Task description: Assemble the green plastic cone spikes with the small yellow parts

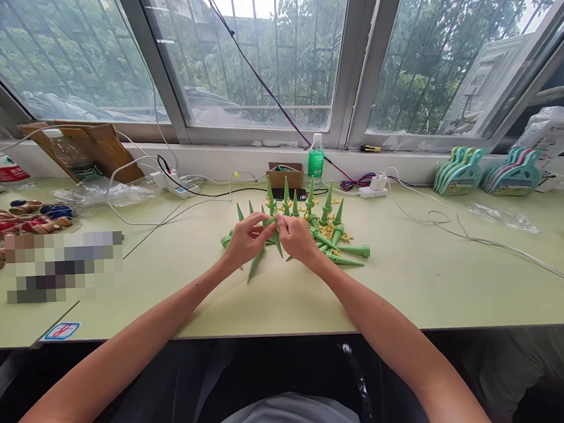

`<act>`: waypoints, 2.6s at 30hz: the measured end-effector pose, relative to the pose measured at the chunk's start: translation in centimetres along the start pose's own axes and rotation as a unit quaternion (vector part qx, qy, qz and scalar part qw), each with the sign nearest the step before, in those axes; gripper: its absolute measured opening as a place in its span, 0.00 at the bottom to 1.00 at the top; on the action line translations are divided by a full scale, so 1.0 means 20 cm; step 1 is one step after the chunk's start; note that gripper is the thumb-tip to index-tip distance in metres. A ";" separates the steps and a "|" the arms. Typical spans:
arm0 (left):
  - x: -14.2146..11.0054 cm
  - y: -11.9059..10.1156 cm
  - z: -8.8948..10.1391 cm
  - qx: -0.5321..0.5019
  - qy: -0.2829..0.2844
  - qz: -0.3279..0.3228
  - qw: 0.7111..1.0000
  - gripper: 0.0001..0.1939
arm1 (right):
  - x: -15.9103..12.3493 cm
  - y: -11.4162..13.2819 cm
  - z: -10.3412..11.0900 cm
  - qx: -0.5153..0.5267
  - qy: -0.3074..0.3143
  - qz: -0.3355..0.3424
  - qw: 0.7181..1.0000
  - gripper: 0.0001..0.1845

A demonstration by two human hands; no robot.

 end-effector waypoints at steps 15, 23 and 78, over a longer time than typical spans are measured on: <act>0.01 0.00 -0.01 -0.152 -0.009 0.069 0.986 0.15 | -0.01 0.01 -0.01 -0.032 0.019 0.029 0.999 0.25; 0.02 0.02 0.00 -0.242 -0.033 0.161 0.956 0.16 | -0.01 0.01 -0.01 -0.037 0.016 0.047 0.998 0.23; -0.01 -0.06 0.00 -0.186 0.030 0.061 0.980 0.16 | -0.01 0.03 0.00 0.093 0.022 -0.006 0.995 0.33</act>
Point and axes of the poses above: each hand's wrist, its own x-axis towards the middle knuckle, its own z-axis out of the back of the hand, y = z × x, the point moved 1 cm from there along x, towards the middle knuckle, and after that the axes turned 12 degrees about y, right-handed, at the moved point
